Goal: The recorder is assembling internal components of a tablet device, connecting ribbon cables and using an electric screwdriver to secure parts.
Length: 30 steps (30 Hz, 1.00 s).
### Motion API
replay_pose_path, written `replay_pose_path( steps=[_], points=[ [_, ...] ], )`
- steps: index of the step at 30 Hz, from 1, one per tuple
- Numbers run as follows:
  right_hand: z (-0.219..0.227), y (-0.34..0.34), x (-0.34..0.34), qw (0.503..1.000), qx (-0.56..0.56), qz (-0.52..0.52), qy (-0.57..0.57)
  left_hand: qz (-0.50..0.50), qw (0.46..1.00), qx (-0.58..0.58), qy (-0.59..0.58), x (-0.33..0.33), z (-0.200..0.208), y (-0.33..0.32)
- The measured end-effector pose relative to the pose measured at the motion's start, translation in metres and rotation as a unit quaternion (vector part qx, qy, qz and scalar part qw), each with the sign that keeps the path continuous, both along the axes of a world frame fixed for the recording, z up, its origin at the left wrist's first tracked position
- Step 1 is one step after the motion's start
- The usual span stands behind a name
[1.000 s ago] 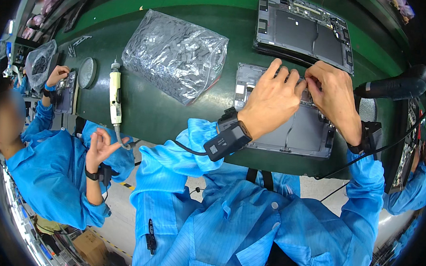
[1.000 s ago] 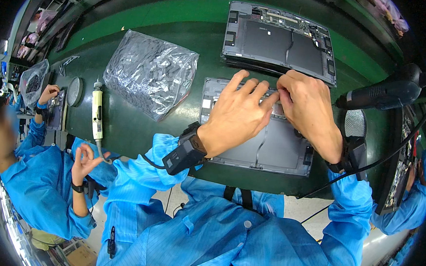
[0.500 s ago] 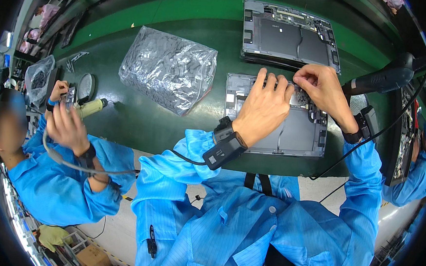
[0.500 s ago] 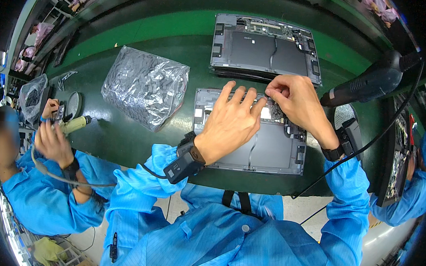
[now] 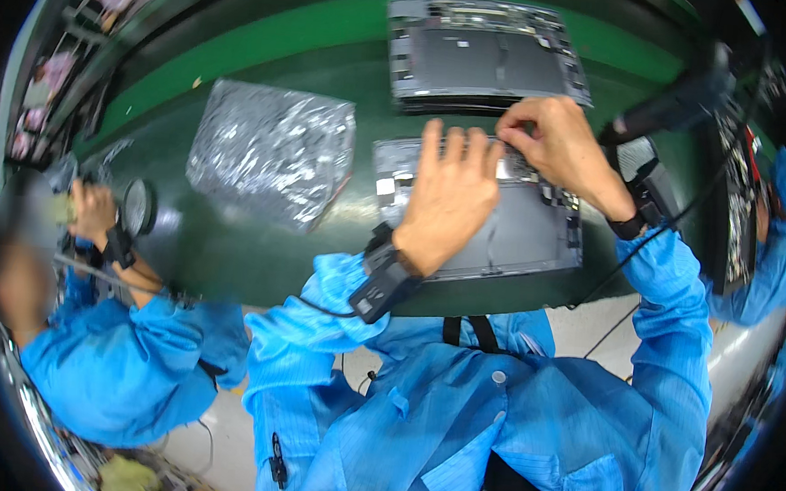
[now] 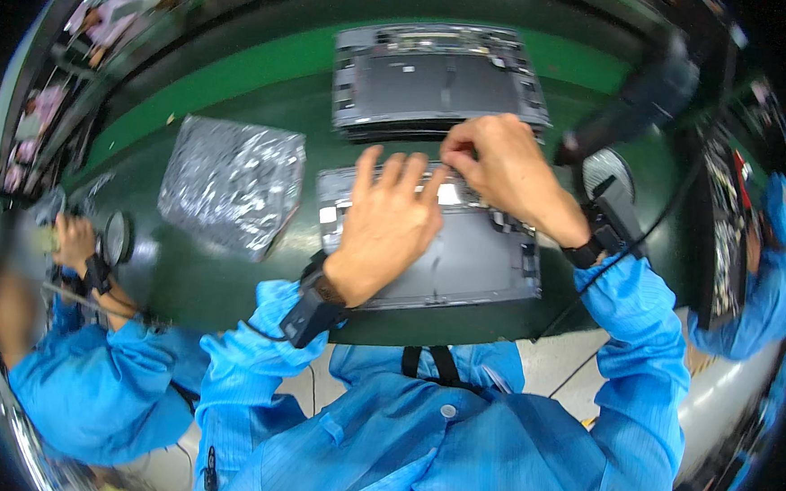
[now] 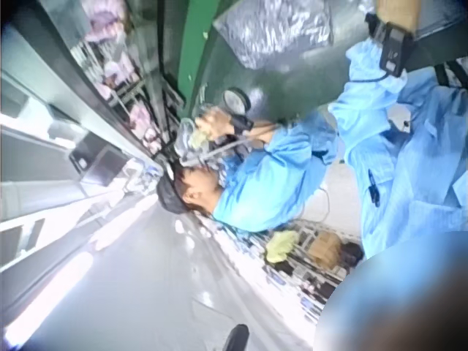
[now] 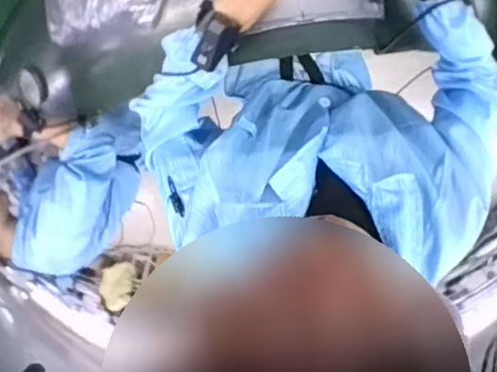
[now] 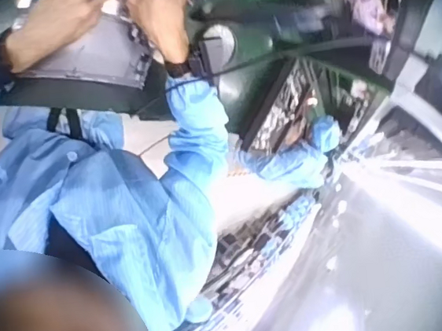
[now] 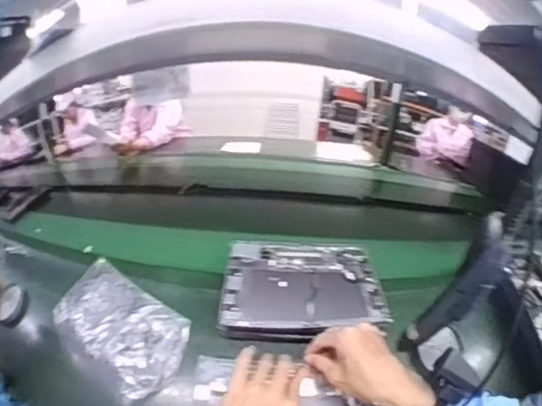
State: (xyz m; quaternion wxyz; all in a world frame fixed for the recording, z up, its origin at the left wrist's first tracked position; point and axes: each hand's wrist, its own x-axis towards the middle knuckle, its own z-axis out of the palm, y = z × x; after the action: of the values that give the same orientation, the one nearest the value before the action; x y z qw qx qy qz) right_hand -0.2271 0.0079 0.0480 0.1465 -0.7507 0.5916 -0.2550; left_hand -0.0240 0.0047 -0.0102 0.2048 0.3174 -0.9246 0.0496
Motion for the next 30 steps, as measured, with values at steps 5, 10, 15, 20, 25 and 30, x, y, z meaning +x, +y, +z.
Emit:
replay_pose_path(
  steps=[5, 10, 15, 20, 25, 30],
  points=[
    [0.010, 0.101, -0.039, 0.991, 0.044, -0.125, -0.005, -0.021, 0.999, 0.026, 0.028, 0.008, 0.011, 0.005],
    [-0.019, 0.169, -0.084, 0.960, -0.016, -0.276, 0.038, -0.032, 0.998, 0.044, 0.038, 0.004, 0.015, 0.003],
    [-0.036, 0.169, -0.095, 0.966, -0.092, -0.231, 0.069, -0.026, 0.998, 0.042, 0.037, 0.007, 0.013, 0.001],
    [-0.005, 0.144, -0.064, 0.990, -0.088, -0.090, -0.068, -0.028, 0.997, 0.049, 0.043, 0.004, 0.013, 0.003],
    [-0.005, 0.057, -0.014, 0.970, -0.126, 0.061, -0.199, -0.016, 0.998, 0.051, 0.039, 0.004, 0.011, 0.004],
    [-0.028, 0.017, -0.005, 0.968, -0.097, 0.001, -0.232, -0.005, 0.998, 0.046, 0.042, 0.005, 0.009, 0.005]
  ],
)
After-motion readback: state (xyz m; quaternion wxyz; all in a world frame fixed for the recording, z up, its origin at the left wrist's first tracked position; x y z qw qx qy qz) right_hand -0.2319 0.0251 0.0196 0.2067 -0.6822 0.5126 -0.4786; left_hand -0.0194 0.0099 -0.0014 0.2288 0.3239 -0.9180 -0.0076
